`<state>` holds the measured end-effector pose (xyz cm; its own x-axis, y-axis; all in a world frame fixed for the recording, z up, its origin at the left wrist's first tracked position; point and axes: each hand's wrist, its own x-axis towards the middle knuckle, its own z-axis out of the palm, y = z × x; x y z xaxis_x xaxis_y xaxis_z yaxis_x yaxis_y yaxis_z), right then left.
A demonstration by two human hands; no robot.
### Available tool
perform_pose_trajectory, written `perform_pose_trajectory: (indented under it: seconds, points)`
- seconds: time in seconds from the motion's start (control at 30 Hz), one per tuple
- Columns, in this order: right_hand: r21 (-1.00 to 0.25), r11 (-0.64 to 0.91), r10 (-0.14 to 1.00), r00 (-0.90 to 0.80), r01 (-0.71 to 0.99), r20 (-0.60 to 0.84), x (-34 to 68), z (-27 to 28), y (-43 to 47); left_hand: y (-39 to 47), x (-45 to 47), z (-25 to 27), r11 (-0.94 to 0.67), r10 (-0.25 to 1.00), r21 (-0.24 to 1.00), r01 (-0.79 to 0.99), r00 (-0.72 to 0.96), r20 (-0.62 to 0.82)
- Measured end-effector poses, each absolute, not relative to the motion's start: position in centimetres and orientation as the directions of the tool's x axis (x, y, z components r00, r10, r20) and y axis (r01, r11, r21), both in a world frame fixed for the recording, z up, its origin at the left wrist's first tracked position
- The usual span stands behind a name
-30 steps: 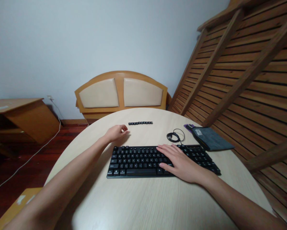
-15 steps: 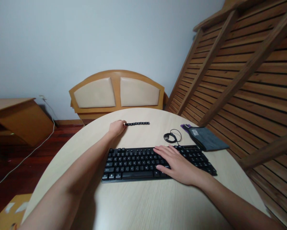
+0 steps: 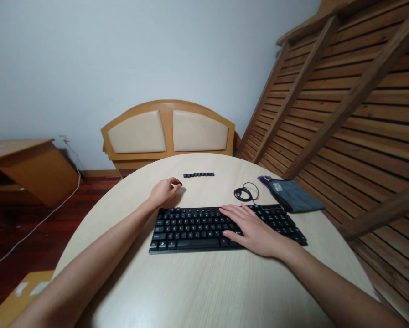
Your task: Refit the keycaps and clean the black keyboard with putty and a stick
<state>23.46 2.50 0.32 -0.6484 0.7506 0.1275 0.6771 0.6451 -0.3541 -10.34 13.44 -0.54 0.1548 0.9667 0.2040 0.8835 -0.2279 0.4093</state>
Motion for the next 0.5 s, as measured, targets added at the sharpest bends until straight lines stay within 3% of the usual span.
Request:
perform_pose_trajectory:
  seconds: [0.23,0.5]
  points:
    - [-0.333,0.651,0.749,-0.649,0.682,0.135,23.4,0.3,2.6,8.7,-9.6,0.0,-0.418,0.897,0.636,0.649,0.403,0.179]
    - [-0.338,0.661,0.741,-0.655,0.670,0.150,23.5,0.1,2.7,7.7,-10.1,1.5,-0.392,0.859,0.662,0.639,0.511,0.015]
